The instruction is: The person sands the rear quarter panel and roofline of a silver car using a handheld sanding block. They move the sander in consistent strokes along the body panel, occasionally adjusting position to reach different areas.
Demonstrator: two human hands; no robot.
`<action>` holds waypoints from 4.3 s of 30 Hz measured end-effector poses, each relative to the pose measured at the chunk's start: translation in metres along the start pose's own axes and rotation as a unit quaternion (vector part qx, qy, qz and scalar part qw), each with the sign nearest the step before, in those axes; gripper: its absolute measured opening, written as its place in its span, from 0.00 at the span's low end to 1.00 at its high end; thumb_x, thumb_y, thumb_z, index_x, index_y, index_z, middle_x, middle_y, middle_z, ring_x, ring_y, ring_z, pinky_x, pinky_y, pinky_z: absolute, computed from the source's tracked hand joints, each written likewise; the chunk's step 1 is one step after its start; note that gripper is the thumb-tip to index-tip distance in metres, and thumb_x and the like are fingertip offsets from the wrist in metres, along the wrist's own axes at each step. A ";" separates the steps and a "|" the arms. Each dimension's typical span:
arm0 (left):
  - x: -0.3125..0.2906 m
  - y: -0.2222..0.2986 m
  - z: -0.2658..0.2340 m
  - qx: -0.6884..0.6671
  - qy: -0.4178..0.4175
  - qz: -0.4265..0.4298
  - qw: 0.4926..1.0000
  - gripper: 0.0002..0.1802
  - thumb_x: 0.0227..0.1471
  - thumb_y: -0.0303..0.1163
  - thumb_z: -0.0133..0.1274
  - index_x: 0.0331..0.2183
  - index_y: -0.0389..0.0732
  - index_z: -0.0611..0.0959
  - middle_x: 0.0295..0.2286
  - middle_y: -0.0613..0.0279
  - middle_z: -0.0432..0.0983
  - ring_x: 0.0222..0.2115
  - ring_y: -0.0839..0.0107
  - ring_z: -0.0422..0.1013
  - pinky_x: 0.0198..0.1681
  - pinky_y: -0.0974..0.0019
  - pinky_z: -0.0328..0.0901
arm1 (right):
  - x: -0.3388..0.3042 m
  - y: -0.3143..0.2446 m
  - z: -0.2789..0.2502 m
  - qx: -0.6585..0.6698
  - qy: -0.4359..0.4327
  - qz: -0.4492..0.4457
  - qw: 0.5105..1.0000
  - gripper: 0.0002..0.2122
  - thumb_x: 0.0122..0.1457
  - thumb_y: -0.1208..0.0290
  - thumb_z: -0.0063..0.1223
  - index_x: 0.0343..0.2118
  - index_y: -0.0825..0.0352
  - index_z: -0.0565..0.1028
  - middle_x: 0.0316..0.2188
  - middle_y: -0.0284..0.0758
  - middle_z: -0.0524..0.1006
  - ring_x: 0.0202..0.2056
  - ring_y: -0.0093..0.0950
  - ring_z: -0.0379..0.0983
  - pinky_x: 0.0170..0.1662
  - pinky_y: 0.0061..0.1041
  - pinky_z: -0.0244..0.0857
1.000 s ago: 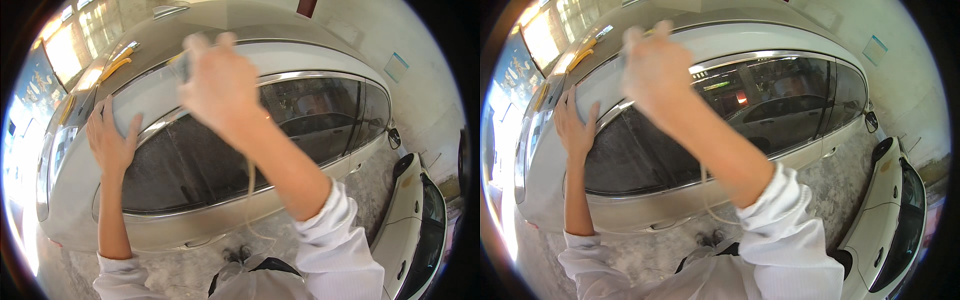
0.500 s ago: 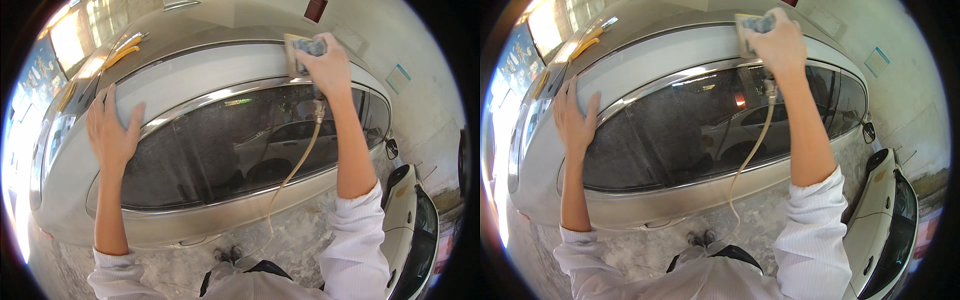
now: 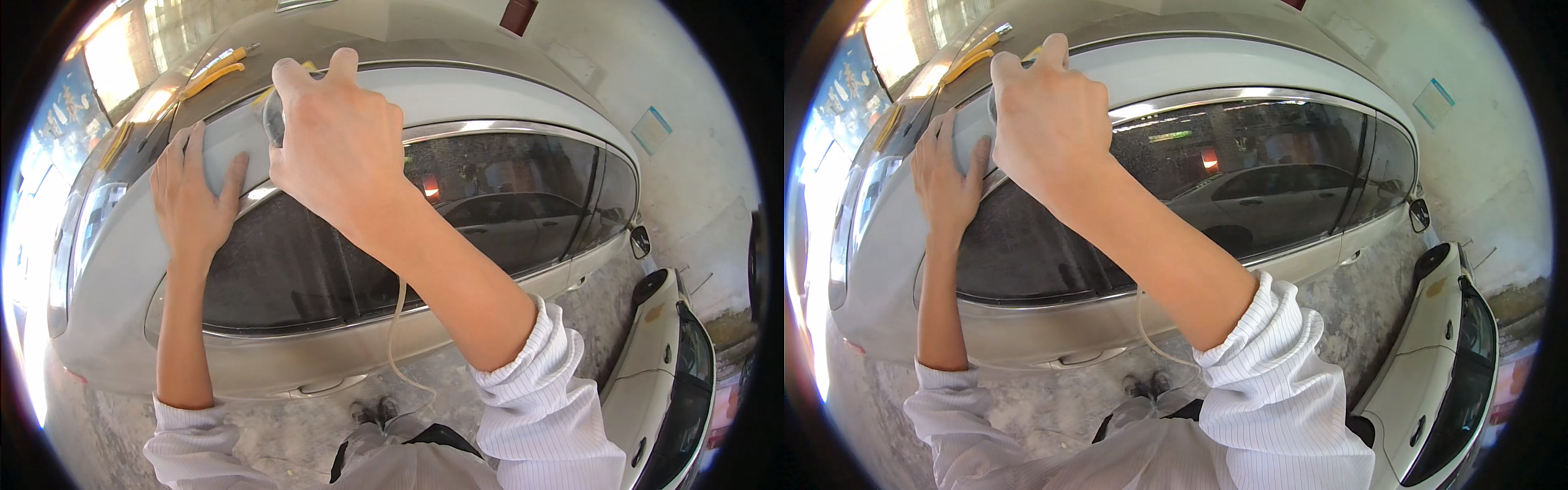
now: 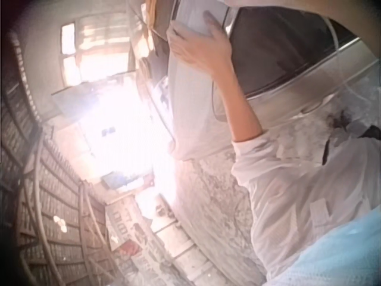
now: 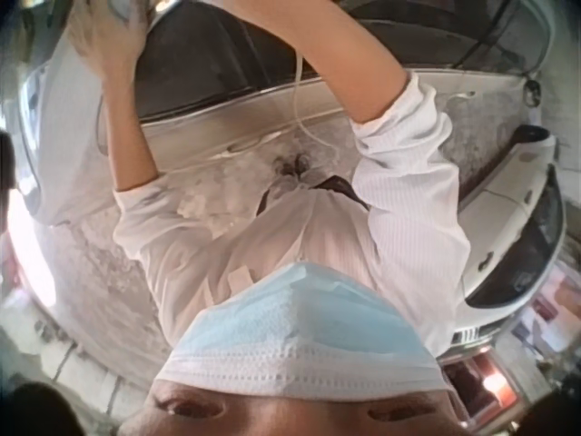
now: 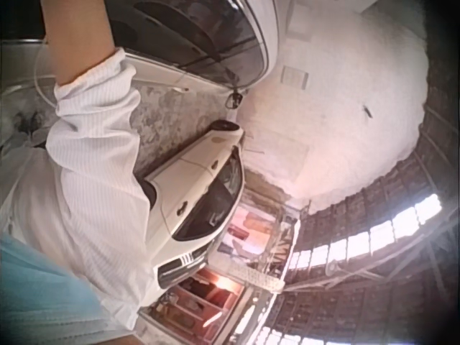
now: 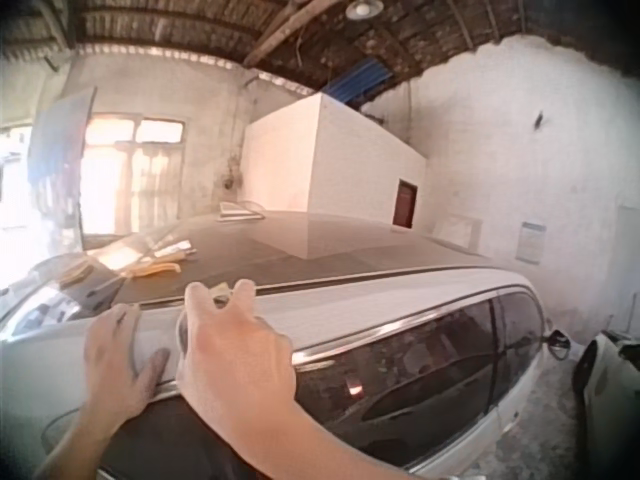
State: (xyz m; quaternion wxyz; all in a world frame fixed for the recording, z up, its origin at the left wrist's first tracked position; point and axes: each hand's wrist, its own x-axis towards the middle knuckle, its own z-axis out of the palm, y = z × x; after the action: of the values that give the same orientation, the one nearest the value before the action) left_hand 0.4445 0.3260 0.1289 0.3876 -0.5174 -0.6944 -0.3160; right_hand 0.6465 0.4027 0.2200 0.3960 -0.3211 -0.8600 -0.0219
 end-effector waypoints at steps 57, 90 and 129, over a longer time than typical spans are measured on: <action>0.075 0.256 0.101 0.080 -0.016 -0.009 0.997 0.32 0.71 0.52 0.54 0.62 0.38 0.82 0.59 0.43 0.76 0.61 0.43 0.70 0.66 0.47 0.63 | -0.003 0.430 -0.179 0.024 0.027 0.083 0.996 0.19 0.55 0.67 0.65 0.48 0.67 0.78 0.46 0.58 0.76 0.41 0.58 0.84 0.49 0.51 0.79; 0.071 0.247 0.102 0.108 -0.019 -0.012 0.994 0.30 0.73 0.48 0.52 0.64 0.36 0.80 0.63 0.40 0.73 0.64 0.40 0.68 0.69 0.46 0.59 | 0.003 0.473 -0.215 0.025 -0.025 0.082 0.996 0.19 0.56 0.67 0.65 0.50 0.65 0.78 0.48 0.54 0.77 0.43 0.50 0.85 0.48 0.45 0.80; 0.080 0.262 0.096 0.011 0.021 -0.001 1.000 0.21 0.72 0.38 0.52 0.56 0.37 0.89 0.50 0.48 0.82 0.52 0.48 0.76 0.58 0.51 0.67 | 0.033 0.342 -0.160 0.043 -0.083 -0.038 0.995 0.21 0.57 0.64 0.66 0.52 0.68 0.80 0.47 0.53 0.79 0.46 0.48 0.84 0.49 0.45 0.81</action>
State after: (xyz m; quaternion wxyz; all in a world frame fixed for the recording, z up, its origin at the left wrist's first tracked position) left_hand 0.6635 0.5140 0.1596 0.4075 -0.5056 -0.6903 -0.3190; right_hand 0.9322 0.6447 0.2780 0.3352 -0.2720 -0.9016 0.0271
